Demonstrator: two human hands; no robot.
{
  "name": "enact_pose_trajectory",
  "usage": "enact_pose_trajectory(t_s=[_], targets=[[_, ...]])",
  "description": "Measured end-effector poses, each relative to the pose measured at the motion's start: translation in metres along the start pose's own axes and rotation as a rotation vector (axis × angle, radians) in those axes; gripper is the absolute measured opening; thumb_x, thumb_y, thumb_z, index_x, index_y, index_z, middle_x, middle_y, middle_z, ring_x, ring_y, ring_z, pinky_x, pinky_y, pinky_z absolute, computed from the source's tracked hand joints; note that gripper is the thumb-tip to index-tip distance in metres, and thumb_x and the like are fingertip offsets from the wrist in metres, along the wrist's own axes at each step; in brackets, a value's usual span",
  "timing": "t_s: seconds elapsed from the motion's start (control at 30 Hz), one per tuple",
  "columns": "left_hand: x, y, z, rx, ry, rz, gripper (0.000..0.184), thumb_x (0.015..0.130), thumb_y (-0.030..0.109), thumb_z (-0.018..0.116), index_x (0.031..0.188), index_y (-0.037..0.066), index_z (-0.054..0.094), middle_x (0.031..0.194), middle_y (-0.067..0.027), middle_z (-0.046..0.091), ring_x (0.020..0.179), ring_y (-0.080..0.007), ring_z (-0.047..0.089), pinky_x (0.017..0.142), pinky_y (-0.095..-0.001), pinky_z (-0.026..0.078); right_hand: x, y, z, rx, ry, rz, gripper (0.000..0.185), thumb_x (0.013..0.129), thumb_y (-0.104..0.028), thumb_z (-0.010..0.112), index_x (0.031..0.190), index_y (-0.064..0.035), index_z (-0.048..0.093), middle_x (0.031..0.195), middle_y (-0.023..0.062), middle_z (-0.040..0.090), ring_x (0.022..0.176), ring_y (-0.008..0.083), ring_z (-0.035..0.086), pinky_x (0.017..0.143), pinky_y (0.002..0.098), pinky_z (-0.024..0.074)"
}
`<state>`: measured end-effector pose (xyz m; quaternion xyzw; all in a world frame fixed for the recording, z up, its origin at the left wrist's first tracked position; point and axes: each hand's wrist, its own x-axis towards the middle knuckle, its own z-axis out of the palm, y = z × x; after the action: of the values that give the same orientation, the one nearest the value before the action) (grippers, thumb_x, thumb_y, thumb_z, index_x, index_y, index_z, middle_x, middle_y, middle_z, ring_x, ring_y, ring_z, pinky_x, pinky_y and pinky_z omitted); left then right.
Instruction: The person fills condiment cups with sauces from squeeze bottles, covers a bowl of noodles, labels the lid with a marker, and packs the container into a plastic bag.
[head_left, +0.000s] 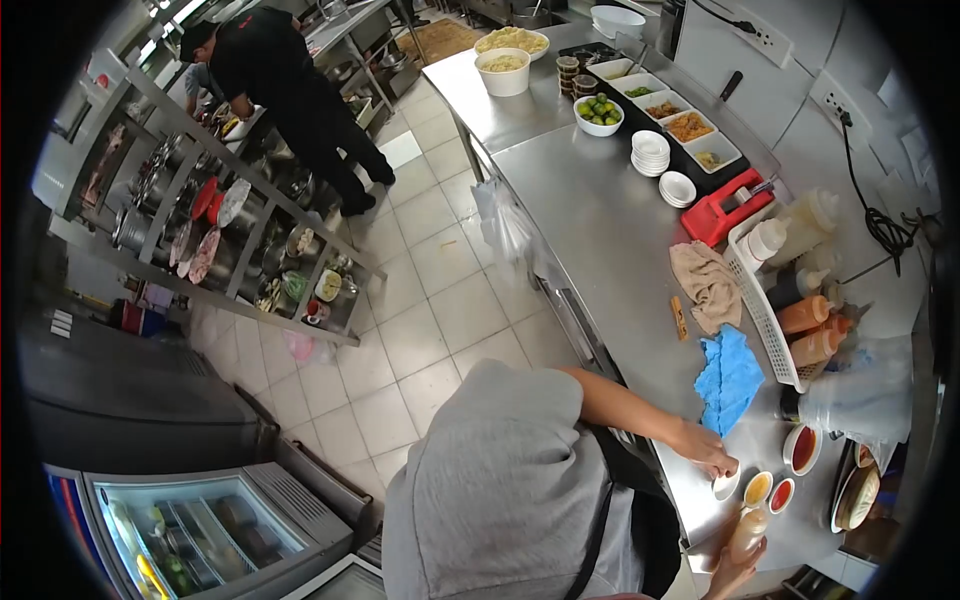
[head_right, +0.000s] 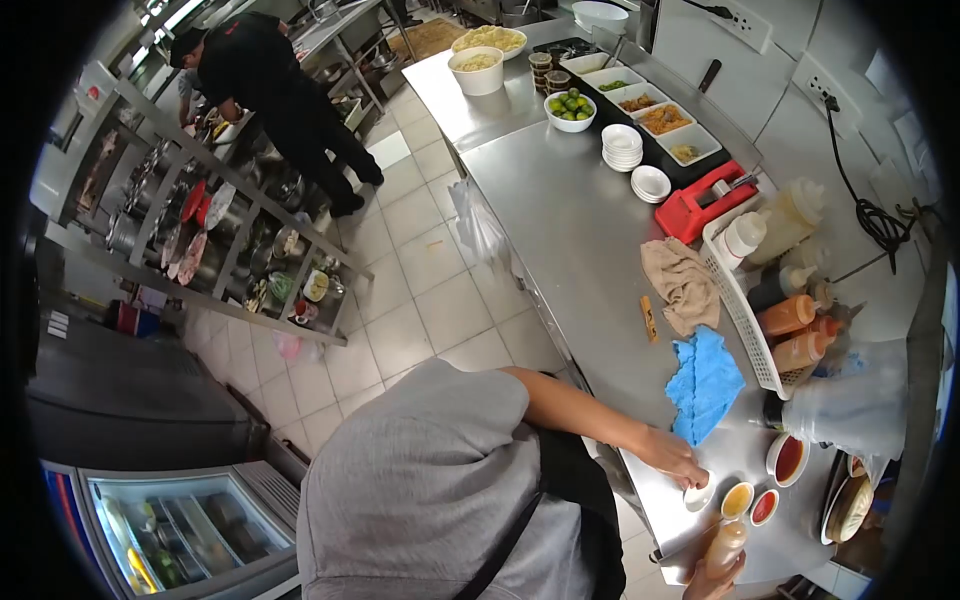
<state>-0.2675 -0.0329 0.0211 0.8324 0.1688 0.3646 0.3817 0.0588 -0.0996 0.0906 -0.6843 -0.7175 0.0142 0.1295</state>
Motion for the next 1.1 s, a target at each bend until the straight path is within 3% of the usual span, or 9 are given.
enact_pose_trajectory(t_s=[0.07, 0.2, 0.23, 0.3, 0.4, 0.5, 0.6, 0.8, 1.1], targets=[[0.009, -0.003, 0.01, 0.011, -0.04, 0.01, 0.018, 0.088, 0.017, 0.051, 0.101, 0.008, 0.043, 0.079, -0.0122, 0.059, 0.075, -0.0319, 0.059, 0.062, -0.0411, 0.043, -0.002, -0.002, -0.002, 0.162, -0.07, 0.075, 0.072, 0.057, -0.012, 0.061, 0.126, -0.0124, 0.04, 0.112, 0.023, 0.054, 0.095, 0.042, 0.053, 0.085, 0.0503, 0.0386], [0.015, -0.008, 0.021, 0.087, -0.039, -0.019, 0.015, 0.087, 0.02, 0.05, 0.099, 0.011, 0.046, 0.076, -0.0116, 0.06, 0.071, -0.0307, 0.06, 0.058, -0.0408, 0.044, -0.01, 0.008, -0.003, 0.08, -0.031, -0.07, 0.068, 0.061, -0.027, 0.067, 0.124, -0.0104, 0.045, 0.113, 0.0161, 0.056, 0.097, 0.0396, 0.052, 0.085, 0.0452, 0.0402], [0.017, -0.005, 0.019, 0.093, -0.05, -0.027, 0.015, 0.087, 0.021, 0.05, 0.099, 0.012, 0.047, 0.075, -0.0114, 0.06, 0.07, -0.0303, 0.06, 0.057, -0.0408, 0.044, -0.01, -0.009, -0.005, 0.158, -0.064, 0.056, 0.074, 0.054, -0.02, 0.067, 0.123, -0.004, 0.044, 0.113, 0.0213, 0.054, 0.101, 0.041, 0.05, 0.087, 0.0455, 0.0396], [0.017, -0.02, 0.029, 0.179, -0.06, -0.113, 0.024, 0.082, 0.021, 0.052, 0.106, 0.017, 0.052, 0.077, -0.0084, 0.062, 0.072, -0.0275, 0.061, 0.058, -0.0383, 0.048, -0.009, -0.02, -0.011, 0.266, -0.131, -0.052, 0.069, 0.058, -0.021, 0.068, 0.121, -0.0033, 0.046, 0.11, 0.0187, 0.056, 0.101, 0.0389, 0.051, 0.086, 0.0458, 0.04], [0.016, -0.019, 0.024, -0.091, -0.088, -0.33, 0.038, 0.087, 0.023, 0.051, 0.123, 0.014, 0.045, 0.099, -0.0115, 0.062, 0.085, -0.0283, 0.061, 0.075, -0.0386, 0.048, -0.01, -0.023, -0.003, 0.033, -0.169, -0.095, 0.06, 0.063, -0.021, 0.072, 0.115, -0.0023, 0.05, 0.116, 0.013, 0.054, 0.105, 0.028, 0.05, 0.087, 0.0368, 0.0349], [0.017, 0.002, 0.006, -0.055, -0.013, -0.396, 0.038, 0.086, 0.012, 0.052, 0.123, 0.009, 0.042, 0.125, -0.0104, 0.051, 0.087, -0.0239, 0.061, 0.076, -0.0325, 0.049, -0.015, -0.026, -0.009, 0.076, -0.166, -0.087, 0.061, 0.062, -0.015, 0.07, 0.119, -0.0096, 0.048, 0.116, 0.0068, 0.054, 0.105, 0.0278, 0.05, 0.088, 0.0392, 0.0355], [0.01, 0.011, 0.001, -0.095, 0.144, -0.409, 0.026, 0.086, 0.008, 0.053, 0.111, 0.004, 0.045, 0.122, -0.0088, 0.052, 0.086, -0.0225, 0.061, 0.074, -0.0314, 0.049, -0.018, -0.036, -0.02, 0.007, -0.216, 0.046, 0.066, 0.06, -0.008, 0.067, 0.122, -0.0208, 0.047, 0.113, 0.003, 0.055, 0.101, 0.0315, 0.048, 0.086, 0.0419, 0.0362], [0.005, 0.022, -0.011, -0.04, 0.144, -0.429, 0.022, 0.086, 0.008, 0.054, 0.105, 0.0, 0.045, 0.117, -0.0089, 0.053, 0.085, -0.0231, 0.061, 0.072, -0.0319, 0.05, -0.009, -0.051, -0.039, -0.163, -0.213, 0.046, 0.07, 0.057, -0.004, 0.068, 0.122, -0.0214, 0.048, 0.109, 0.0011, 0.054, 0.101, 0.0278, 0.045, 0.088, 0.0431, 0.0352], [0.004, 0.019, -0.019, 0.0, 0.141, -0.421, 0.027, 0.085, 0.007, 0.055, 0.108, 0.001, 0.041, 0.115, -0.0094, 0.055, 0.088, -0.0242, 0.061, 0.072, -0.0331, 0.05, 0.008, -0.065, -0.054, -0.458, 0.0, -0.189, 0.049, 0.067, 0.001, 0.057, 0.111, -0.0211, 0.055, 0.095, -0.0003, 0.058, 0.094, 0.0219, 0.049, 0.084, 0.0386, 0.0357]])
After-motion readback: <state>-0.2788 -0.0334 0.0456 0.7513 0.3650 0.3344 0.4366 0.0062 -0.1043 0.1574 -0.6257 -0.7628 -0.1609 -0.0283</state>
